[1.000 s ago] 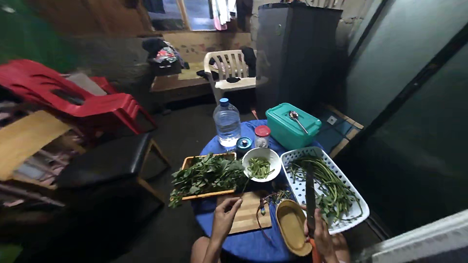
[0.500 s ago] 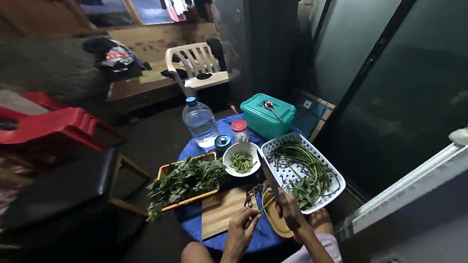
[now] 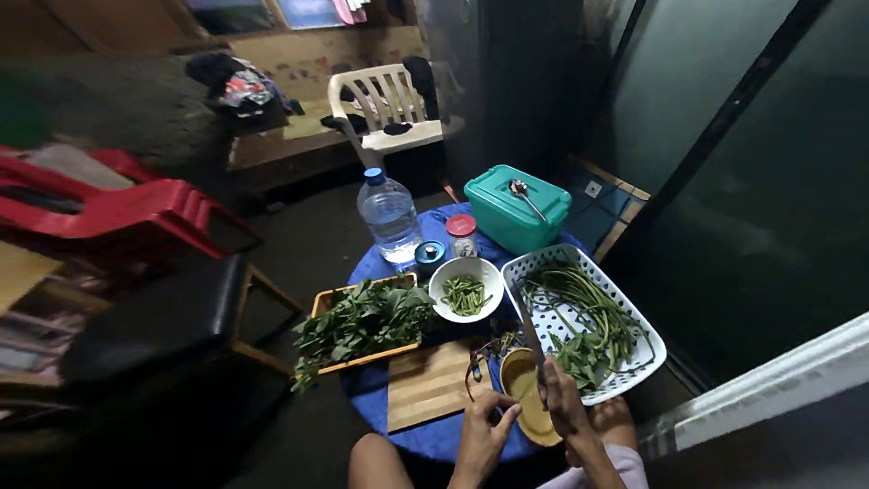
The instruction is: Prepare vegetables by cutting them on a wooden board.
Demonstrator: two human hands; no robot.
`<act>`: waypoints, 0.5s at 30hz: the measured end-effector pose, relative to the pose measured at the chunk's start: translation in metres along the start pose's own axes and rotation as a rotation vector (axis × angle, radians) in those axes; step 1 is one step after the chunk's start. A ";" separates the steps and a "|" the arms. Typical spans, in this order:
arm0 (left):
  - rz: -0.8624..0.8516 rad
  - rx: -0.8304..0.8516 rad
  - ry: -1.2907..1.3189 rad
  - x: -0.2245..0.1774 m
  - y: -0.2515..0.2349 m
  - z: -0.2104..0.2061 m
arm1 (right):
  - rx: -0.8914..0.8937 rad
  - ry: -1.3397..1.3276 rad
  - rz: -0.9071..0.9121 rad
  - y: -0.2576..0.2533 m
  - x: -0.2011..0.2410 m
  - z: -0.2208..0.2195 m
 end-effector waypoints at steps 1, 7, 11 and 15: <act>0.039 0.010 -0.006 0.004 -0.001 -0.001 | -0.031 0.020 -0.005 -0.002 -0.004 0.003; 0.190 -0.002 -0.133 0.044 -0.044 0.014 | -0.120 0.215 -0.143 -0.015 -0.019 0.029; 0.286 0.020 -0.192 0.072 -0.077 0.044 | -0.077 0.211 -0.305 -0.015 -0.039 0.035; 0.306 -0.286 -0.240 0.106 -0.093 0.131 | -0.039 0.122 -0.340 -0.011 -0.047 0.036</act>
Point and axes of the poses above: each hand's wrist, its own y-axis away from the middle knuckle, its own z-axis out of the back of the hand, x = y × z, the point moved 7 cm from there along -y, towards the middle knuckle, and after that the axes turned 2 degrees about -y, right-handed, at the moved point
